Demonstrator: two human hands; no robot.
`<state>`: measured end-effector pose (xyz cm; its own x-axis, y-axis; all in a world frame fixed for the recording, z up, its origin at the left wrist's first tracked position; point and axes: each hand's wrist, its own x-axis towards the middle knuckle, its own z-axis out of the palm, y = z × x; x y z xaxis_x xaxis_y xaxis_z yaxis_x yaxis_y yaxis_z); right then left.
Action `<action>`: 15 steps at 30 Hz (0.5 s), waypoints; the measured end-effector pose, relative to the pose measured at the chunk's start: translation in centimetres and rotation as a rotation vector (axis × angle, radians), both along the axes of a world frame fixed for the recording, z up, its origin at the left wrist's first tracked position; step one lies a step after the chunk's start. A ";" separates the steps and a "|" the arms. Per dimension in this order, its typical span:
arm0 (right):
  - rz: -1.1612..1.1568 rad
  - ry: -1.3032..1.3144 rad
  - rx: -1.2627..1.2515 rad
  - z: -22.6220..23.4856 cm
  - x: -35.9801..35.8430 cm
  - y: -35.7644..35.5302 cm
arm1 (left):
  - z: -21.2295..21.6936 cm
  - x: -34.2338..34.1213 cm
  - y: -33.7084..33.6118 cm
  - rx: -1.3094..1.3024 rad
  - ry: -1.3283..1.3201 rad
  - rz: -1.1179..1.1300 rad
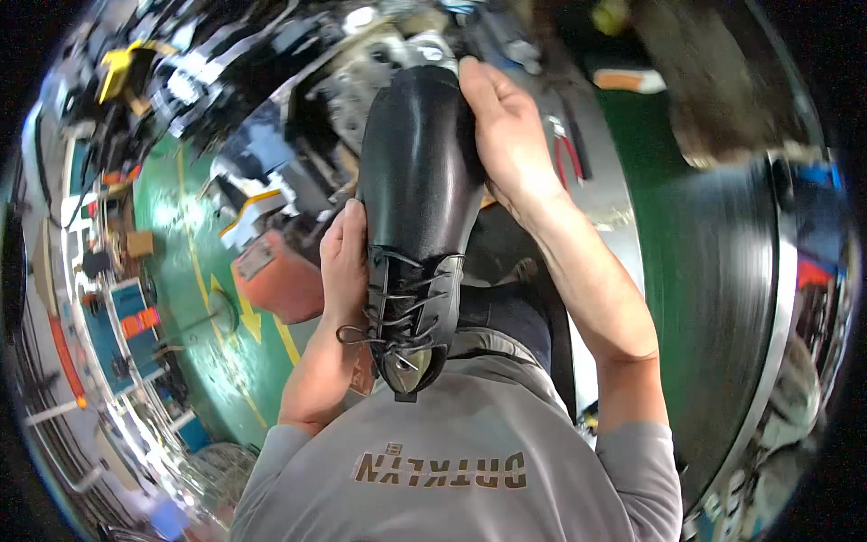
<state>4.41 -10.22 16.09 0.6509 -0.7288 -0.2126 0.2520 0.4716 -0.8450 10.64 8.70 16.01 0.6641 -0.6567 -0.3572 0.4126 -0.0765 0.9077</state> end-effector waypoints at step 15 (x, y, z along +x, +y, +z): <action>0.340 -0.252 0.119 0.5 24.5 10.2 | 5.3 21.4 8.1 -0.251 0.132 0.461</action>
